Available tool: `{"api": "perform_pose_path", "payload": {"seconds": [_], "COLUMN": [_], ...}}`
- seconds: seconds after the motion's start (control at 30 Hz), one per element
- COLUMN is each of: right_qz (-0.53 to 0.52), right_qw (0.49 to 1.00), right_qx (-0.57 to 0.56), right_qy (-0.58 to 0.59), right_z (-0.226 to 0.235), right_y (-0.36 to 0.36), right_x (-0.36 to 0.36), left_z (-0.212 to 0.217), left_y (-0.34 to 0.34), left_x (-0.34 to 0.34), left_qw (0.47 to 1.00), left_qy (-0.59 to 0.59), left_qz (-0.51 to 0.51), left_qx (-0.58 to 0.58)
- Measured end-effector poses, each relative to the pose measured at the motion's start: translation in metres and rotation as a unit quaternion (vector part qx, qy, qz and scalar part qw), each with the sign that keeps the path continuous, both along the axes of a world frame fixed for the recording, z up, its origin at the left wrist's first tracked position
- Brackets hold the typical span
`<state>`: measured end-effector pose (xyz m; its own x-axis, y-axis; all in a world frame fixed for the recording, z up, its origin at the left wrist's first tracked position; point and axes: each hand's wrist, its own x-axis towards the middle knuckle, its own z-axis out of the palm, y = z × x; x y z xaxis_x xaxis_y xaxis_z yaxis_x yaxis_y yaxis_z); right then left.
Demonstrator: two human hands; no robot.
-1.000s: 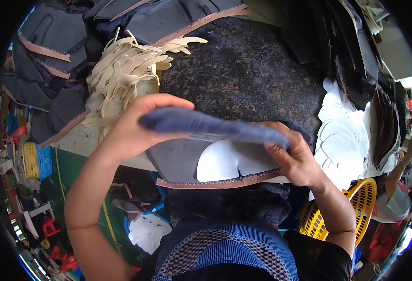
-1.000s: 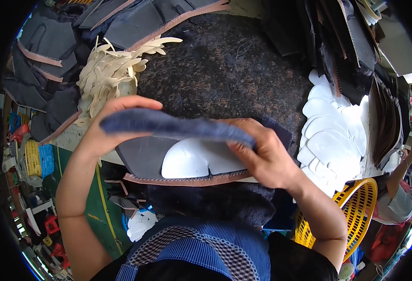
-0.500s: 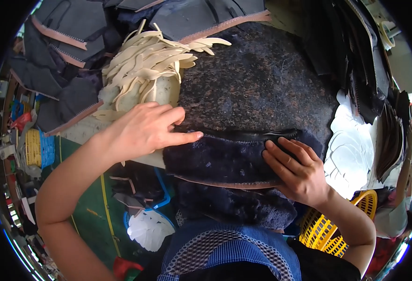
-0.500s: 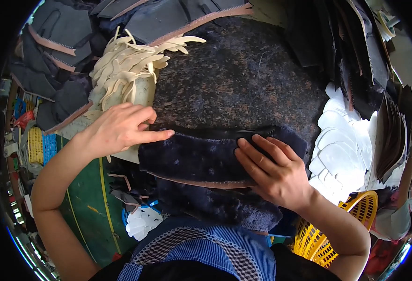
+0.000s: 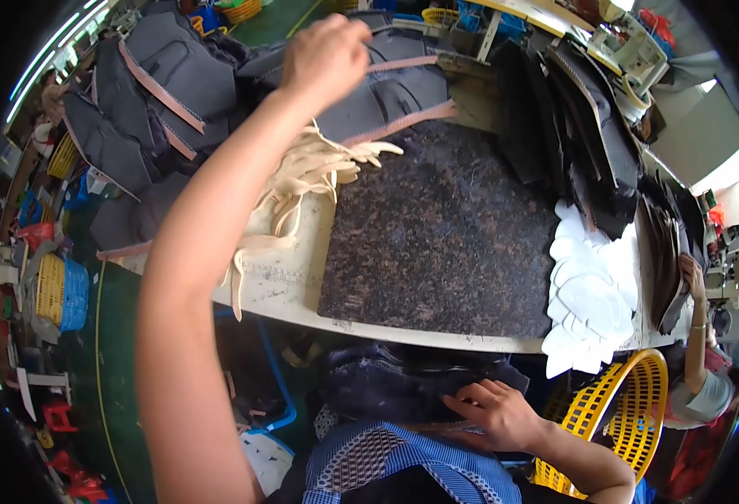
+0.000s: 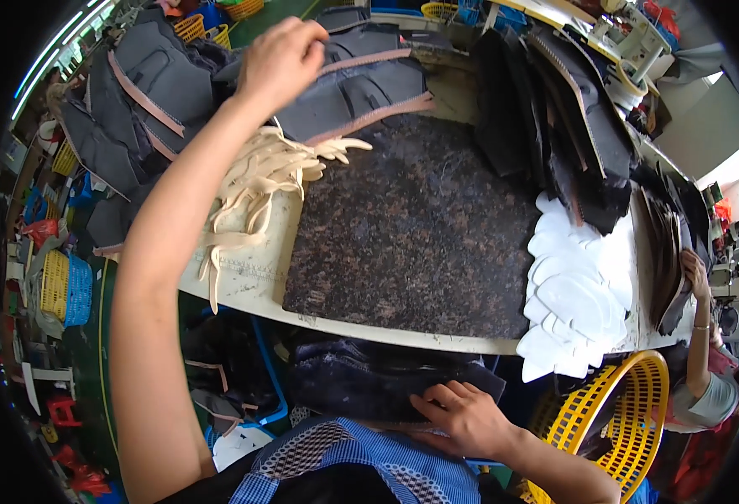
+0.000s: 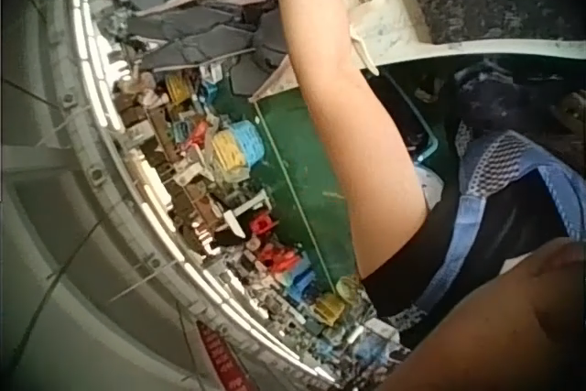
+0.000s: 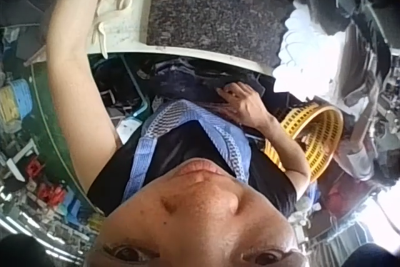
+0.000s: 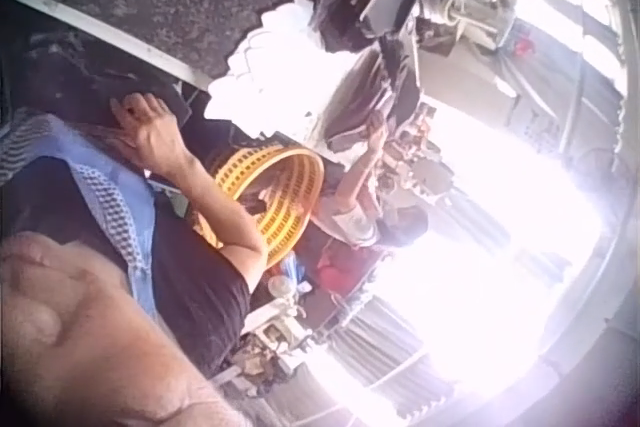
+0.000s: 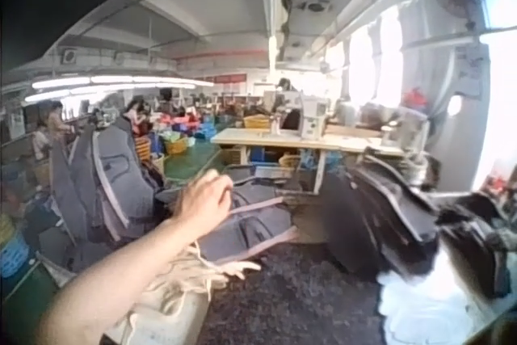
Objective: Assembling shoe upper components by applying adhesive strips and layering materials on a workbench.
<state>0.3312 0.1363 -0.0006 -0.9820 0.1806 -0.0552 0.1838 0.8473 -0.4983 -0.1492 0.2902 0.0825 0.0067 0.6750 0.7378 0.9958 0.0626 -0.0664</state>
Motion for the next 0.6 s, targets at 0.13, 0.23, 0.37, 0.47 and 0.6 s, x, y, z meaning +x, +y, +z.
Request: {"api": "perform_pose_path", "payload": {"seconds": [0.13, 0.23, 0.37, 0.47, 0.6], "right_qz": [-0.125, -0.202, -0.173, -0.136, -0.076], "right_qw": [0.989, 0.974, 0.980, 0.987, 0.993], "right_qx": [-0.036, -0.094, -0.085, -0.075, -0.036], "right_qy": [0.064, 0.046, 0.051, 0.049, 0.080], "right_z": [0.025, 0.031, 0.035, 0.040, 0.048], "right_y": [0.020, 0.032, 0.055, 0.071, 0.084], "right_x": [0.001, 0.008, -0.008, -0.030, -0.066], "left_z": [0.000, -0.013, 0.004, 0.001, -0.016], "left_y": [0.029, 0.049, 0.044, 0.030, 0.023], "left_x": [-0.110, -0.148, -0.145, -0.137, -0.138], "left_qw": [0.955, 0.906, 0.901, 0.966, 0.966], "left_qy": [-0.133, -0.292, -0.277, -0.087, -0.203], "left_qz": [0.238, 0.207, 0.161, 0.138, 0.072], "left_qx": [-0.114, -0.224, -0.292, -0.199, -0.145]}}
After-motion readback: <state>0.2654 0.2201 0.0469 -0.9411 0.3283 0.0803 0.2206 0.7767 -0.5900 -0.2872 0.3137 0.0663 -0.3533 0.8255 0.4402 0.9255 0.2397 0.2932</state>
